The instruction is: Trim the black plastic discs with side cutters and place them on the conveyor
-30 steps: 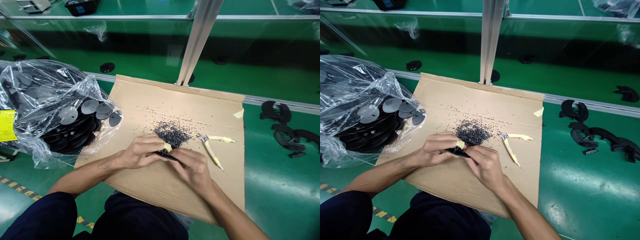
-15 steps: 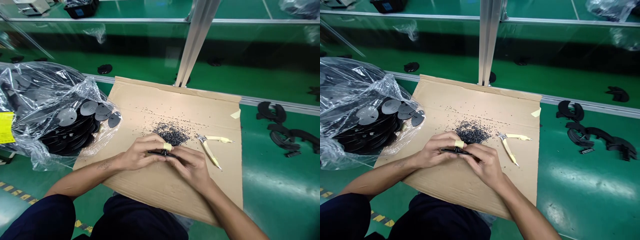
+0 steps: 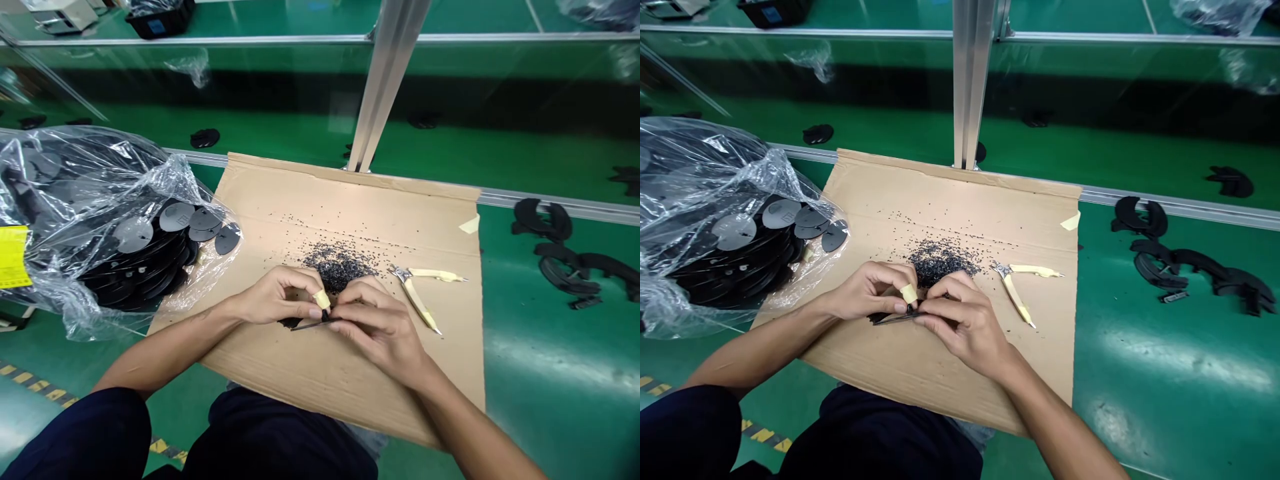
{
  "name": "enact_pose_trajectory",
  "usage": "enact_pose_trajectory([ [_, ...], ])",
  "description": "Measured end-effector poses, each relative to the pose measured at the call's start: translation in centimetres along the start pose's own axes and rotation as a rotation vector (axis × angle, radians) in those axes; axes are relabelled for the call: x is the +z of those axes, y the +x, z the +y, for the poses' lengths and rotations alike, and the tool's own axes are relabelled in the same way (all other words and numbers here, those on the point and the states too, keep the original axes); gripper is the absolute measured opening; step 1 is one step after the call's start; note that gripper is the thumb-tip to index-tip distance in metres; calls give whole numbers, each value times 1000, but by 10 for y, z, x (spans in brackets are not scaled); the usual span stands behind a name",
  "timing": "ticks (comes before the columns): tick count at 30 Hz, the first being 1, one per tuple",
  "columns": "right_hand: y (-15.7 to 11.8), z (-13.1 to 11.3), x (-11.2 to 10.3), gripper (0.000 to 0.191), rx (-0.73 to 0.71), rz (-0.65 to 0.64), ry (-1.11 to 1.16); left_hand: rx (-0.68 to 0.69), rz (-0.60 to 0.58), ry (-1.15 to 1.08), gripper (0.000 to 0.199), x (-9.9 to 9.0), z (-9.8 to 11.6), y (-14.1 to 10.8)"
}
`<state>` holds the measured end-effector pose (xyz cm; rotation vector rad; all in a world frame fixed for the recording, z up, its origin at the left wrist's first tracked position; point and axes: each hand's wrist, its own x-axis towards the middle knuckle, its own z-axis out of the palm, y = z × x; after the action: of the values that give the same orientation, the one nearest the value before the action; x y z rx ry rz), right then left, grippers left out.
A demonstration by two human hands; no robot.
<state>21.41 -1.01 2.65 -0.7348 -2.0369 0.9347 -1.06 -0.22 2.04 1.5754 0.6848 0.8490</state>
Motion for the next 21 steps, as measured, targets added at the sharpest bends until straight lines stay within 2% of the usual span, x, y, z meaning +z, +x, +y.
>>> enact_pose_trajectory([
  [2,1,1,-1,5,15,-62,41,-13,-45,44,17,-2,1,0],
  [4,1,2,-1,5,20,-60,47,-33,-63,46,18,-2,1,-1],
  [8,-3,4,1,10,-42,72,-59,-40,-25,-17,22,0,-1,0],
  [13,-6,4,5,17,-77,234,-209,22,28,-84,47,6,-6,-3],
  [14,-5,4,4,17,-59,227,-229,34,67,-42,47,8,-7,-4],
  [16,-4,4,-4,19,-12,136,-287,36,164,80,39,11,-11,-6],
  [19,-8,6,-29,39,97,-46,-511,-4,297,169,25,13,-17,-7],
  [21,-17,9,-51,54,189,-95,-745,-21,366,150,26,13,-20,-7],
])
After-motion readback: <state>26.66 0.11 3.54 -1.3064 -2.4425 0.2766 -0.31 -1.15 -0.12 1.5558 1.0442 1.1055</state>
